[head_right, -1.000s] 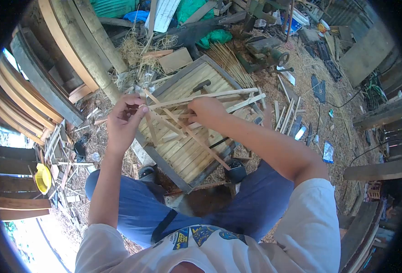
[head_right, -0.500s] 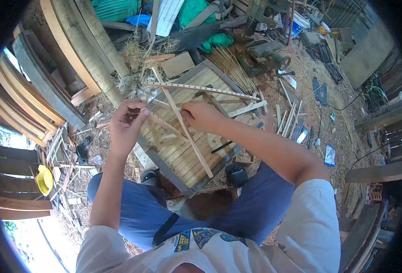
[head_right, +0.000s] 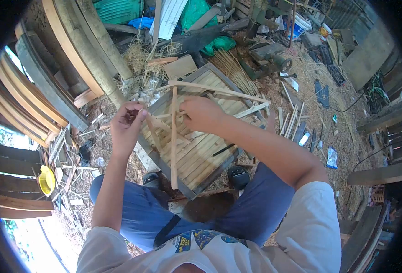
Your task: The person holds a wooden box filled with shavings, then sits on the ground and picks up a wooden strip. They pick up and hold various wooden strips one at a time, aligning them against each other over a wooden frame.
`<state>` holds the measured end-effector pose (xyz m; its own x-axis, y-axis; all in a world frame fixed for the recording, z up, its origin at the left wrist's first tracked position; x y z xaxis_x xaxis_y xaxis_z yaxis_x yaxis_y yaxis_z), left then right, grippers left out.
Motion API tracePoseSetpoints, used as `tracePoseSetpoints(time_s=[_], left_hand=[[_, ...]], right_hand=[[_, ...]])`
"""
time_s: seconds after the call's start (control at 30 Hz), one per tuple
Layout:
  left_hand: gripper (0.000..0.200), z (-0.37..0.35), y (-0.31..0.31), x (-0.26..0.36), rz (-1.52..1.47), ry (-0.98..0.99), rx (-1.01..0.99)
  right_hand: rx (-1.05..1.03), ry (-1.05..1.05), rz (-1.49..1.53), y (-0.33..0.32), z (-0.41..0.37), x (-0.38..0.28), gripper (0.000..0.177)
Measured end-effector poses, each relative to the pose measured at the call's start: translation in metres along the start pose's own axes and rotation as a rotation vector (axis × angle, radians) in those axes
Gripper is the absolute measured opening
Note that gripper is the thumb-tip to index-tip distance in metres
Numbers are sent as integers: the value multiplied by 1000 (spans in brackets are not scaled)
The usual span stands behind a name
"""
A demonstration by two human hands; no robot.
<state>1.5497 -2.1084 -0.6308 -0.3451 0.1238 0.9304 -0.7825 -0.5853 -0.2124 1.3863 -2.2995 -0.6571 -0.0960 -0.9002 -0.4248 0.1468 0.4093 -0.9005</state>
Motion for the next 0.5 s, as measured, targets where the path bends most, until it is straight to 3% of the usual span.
tracePoseSetpoints(time_s=[0.3, 0.5], left_hand=[[17, -1, 3, 3, -50, -17, 14], [18, 0, 5, 5, -100, -2, -12]], right_hand=[[-223, 227, 45, -63, -39, 38, 21], [4, 376, -165, -96, -59, 46, 20]])
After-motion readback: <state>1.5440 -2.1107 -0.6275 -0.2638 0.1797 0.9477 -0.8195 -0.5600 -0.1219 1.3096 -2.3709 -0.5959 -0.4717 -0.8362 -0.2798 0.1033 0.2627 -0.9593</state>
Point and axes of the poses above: each hand's wrist, its own z-axis towards the middle knuckle, its own y-axis out of the palm, x = y × z, the point moved 3 cm from there along z, towards the middle knuckle, and after that the axes turned 6 degrees about -x, right-handed, at the moved point
